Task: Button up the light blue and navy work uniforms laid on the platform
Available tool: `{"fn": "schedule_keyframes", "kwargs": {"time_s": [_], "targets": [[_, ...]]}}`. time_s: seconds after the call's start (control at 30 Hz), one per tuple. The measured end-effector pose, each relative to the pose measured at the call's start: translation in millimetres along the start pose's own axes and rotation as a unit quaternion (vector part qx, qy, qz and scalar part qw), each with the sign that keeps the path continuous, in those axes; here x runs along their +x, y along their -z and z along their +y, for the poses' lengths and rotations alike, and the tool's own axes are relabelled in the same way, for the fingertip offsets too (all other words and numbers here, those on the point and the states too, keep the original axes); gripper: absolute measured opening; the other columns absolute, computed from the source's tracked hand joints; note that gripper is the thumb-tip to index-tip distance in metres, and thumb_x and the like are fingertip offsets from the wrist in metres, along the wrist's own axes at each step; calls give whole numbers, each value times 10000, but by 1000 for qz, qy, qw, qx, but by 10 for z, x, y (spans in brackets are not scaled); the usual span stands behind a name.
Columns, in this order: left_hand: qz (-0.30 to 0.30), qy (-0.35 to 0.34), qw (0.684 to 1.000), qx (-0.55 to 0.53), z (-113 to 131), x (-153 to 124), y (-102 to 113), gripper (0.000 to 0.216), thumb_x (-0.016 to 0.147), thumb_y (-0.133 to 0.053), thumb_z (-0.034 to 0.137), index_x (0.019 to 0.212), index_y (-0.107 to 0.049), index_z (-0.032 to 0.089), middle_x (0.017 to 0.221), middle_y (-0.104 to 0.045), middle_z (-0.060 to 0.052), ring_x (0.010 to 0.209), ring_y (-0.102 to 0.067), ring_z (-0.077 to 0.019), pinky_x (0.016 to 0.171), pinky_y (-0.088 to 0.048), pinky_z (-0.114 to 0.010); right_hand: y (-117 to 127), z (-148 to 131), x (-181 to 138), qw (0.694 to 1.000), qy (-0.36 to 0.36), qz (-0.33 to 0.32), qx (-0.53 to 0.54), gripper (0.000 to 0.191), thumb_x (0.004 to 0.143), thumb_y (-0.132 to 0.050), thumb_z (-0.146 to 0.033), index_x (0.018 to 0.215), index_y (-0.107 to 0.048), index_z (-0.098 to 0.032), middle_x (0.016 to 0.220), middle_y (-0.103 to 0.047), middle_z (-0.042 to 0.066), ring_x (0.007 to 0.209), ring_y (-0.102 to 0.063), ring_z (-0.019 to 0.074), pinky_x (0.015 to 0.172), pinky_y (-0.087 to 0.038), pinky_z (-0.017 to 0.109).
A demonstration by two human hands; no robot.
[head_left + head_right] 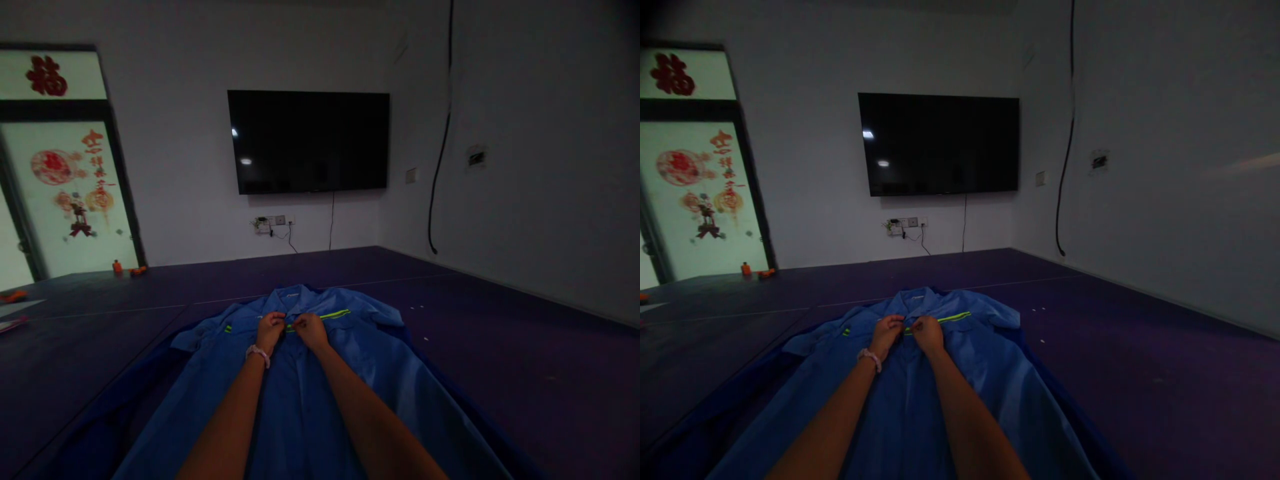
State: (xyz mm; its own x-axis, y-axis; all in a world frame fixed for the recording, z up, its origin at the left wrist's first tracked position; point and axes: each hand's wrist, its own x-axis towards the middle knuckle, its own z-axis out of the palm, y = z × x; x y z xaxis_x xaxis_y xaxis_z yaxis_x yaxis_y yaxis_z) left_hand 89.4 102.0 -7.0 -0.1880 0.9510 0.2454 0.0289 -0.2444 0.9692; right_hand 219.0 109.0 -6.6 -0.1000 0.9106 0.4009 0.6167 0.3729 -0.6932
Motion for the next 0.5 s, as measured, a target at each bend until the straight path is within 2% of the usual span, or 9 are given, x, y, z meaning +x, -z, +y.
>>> {"fn": "schedule_keyframes", "kwargs": {"time_s": [0.33,0.5], "targets": [[5,-9,1000,-6,-1,11,22,249,543,-576,111,789,-607,129,535,-596,25,446,-494,-77,439,-334,-164,20,-33,-25,999,12,-12,-36,179,726,-523,-177,786,-692,-191,739,-693,25,679,-622,120,561,-404,163],[0,-13,1000,-8,-11,28,22,258,554,-606,160,809,-609,124,551,-610,13,470,-517,-84,460,-353,-169,3,-104,-80,996,32,-28,-74,133,665,-572,-166,715,-686,-215,728,-689,13,707,-618,140,572,-378,177]]}}
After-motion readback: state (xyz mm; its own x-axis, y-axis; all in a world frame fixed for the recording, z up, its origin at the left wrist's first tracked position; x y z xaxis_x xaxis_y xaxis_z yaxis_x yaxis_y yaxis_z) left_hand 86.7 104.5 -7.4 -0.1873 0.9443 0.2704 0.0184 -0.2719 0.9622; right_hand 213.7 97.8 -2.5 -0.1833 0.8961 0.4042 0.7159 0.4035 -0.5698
